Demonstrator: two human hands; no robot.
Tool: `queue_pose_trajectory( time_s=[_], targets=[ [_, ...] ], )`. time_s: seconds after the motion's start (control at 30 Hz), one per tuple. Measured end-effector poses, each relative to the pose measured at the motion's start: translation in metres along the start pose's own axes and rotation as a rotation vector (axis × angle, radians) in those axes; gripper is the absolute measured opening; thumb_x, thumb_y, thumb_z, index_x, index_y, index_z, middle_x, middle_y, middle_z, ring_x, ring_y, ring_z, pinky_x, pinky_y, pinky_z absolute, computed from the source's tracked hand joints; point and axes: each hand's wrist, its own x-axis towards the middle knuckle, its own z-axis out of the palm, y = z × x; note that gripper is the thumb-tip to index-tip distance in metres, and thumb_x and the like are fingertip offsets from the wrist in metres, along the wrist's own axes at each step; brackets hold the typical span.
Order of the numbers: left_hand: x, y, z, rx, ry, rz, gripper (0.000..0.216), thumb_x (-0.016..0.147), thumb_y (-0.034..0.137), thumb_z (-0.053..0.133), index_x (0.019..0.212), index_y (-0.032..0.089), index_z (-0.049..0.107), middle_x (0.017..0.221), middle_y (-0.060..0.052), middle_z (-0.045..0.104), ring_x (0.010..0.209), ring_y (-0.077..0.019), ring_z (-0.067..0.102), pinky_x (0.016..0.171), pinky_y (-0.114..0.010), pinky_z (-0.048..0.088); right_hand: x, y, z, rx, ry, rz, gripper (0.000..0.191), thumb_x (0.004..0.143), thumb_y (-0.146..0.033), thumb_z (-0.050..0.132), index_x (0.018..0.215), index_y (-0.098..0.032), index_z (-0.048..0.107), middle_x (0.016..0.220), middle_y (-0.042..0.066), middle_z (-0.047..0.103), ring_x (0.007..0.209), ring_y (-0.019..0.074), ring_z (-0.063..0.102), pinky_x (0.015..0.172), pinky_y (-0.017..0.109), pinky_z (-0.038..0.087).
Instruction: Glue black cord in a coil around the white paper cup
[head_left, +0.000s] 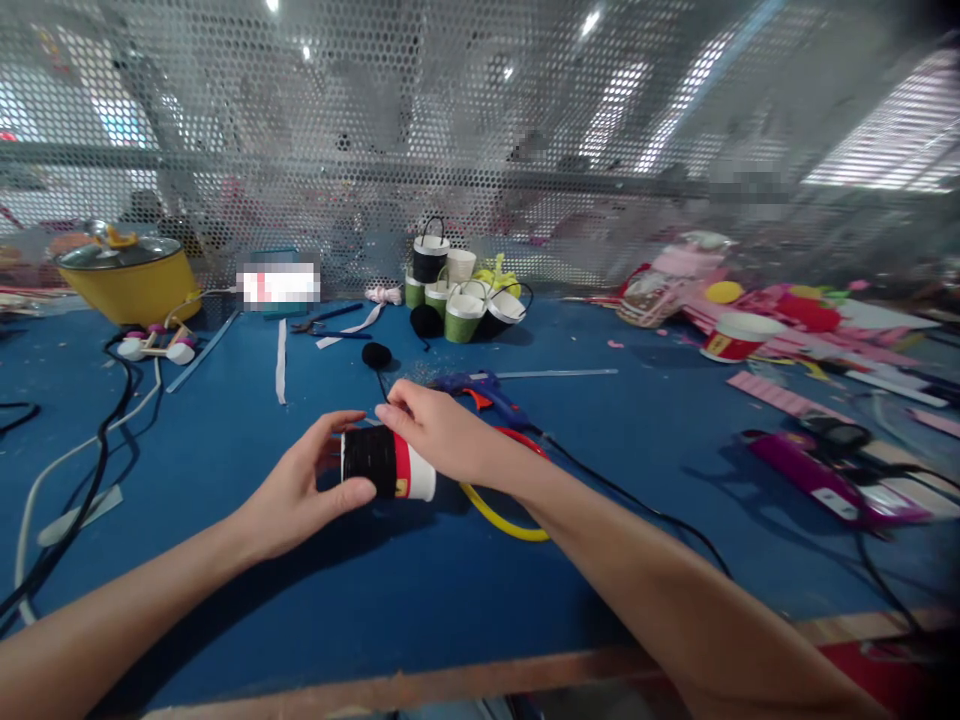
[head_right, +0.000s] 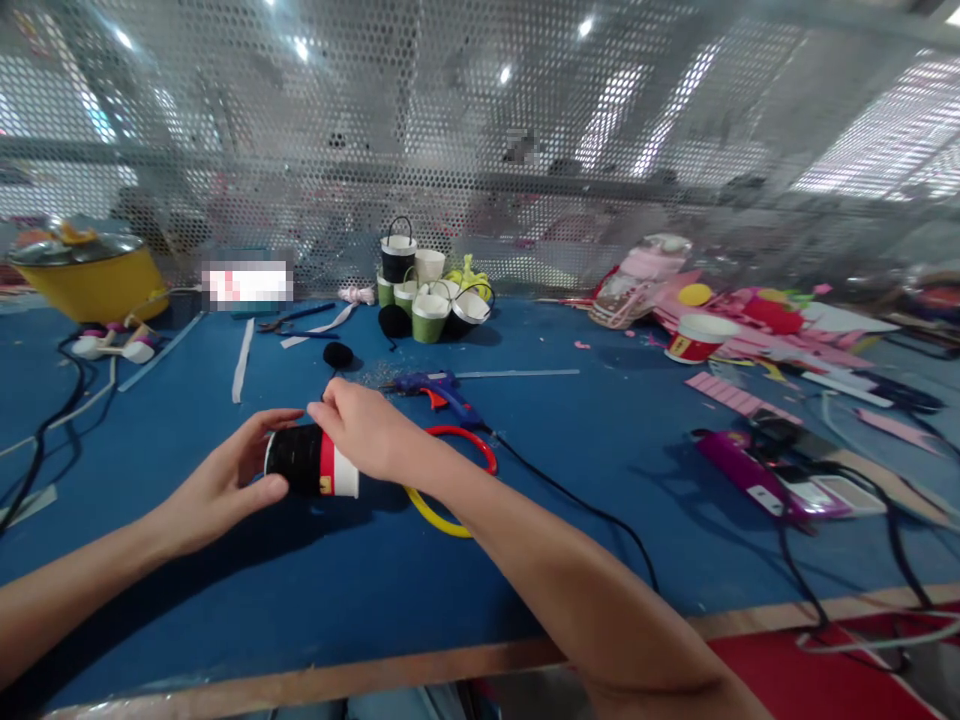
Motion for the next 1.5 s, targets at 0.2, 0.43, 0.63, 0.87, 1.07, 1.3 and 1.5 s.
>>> queue_pose_trajectory(
  time_s=[0.2,0.43,0.63,0.87,1.07,1.3,1.5],
  targets=[
    [0.001,0.004,0.003,-0.069,0.020,-0.015,0.038,0.076,0.028,0.062,0.108,0.018,0.045,0.098,-0.005,0.056,0.091,-0.0191,0.057,0.082,-0.033,0.048,0.001,0.001,0.003,0.070,0.026,-0.031,0.019,0.085,-0.030,0.043,0.070,-0.018,0.042,0.065,-0.002,0.047,0.060,0.0106,0.042,0.057,0.024,0.031],
    [-0.002,0.001,0.002,0.132,0.019,0.206,0.038,0.075,0.024,0.063,0.110,0.022,0.046,0.105,-0.006,0.050,0.100,-0.0208,0.052,0.087,-0.037,0.046,0.014,0.009,-0.001,0.271,-0.039,0.040,0.020,0.082,-0.030,0.047,0.069,-0.016,0.052,0.069,0.001,0.057,0.061,0.0098,0.047,0.057,0.022,0.036],
    [-0.004,0.005,0.002,0.285,-0.125,0.295,0.052,0.078,0.023,0.060,0.124,0.023,0.037,0.116,-0.010,0.045,0.109,-0.0230,0.048,0.093,-0.040,0.043,0.035,0.011,0.004,0.421,-0.049,0.120,0.020,0.082,-0.019,0.047,0.062,-0.016,0.049,0.062,0.001,0.057,0.054,0.0077,0.048,0.049,0.019,0.038],
    [-0.007,0.011,0.002,0.406,-0.204,0.305,0.061,0.078,0.025,0.059,0.132,0.024,0.031,0.122,-0.011,0.041,0.113,-0.0242,0.044,0.095,-0.040,0.041,0.067,0.014,0.012,0.424,-0.004,0.138,0.023,0.082,-0.014,0.043,0.060,-0.015,0.049,0.065,0.004,0.059,0.054,0.0068,0.051,0.048,0.017,0.041],
    [-0.006,0.012,0.001,0.423,-0.191,0.298,0.051,0.076,0.027,0.062,0.122,0.021,0.039,0.118,-0.012,0.044,0.109,-0.0243,0.047,0.093,-0.040,0.043,0.081,0.016,0.012,0.282,0.024,0.124,0.026,0.077,-0.018,0.055,0.053,-0.015,0.049,0.050,0.000,0.054,0.042,0.0072,0.045,0.041,0.019,0.035],
    [-0.007,0.013,0.000,0.405,-0.115,0.281,0.047,0.076,0.025,0.062,0.118,0.022,0.041,0.116,-0.011,0.046,0.107,-0.0243,0.049,0.091,-0.039,0.045,0.038,0.027,-0.045,0.255,0.278,0.089,0.018,0.087,-0.027,0.042,0.074,-0.017,0.048,0.070,0.001,0.057,0.044,0.0044,0.045,0.037,0.017,0.034],
    [-0.005,0.007,0.000,0.291,-0.069,0.245,0.047,0.074,0.023,0.064,0.117,0.023,0.044,0.113,-0.009,0.048,0.102,-0.0236,0.052,0.087,-0.039,0.047,-0.005,0.062,-0.077,0.005,0.394,0.230,0.013,0.079,-0.020,0.052,0.067,-0.017,0.049,0.062,0.001,0.056,0.054,0.0106,0.052,0.049,0.023,0.042]
  ],
)
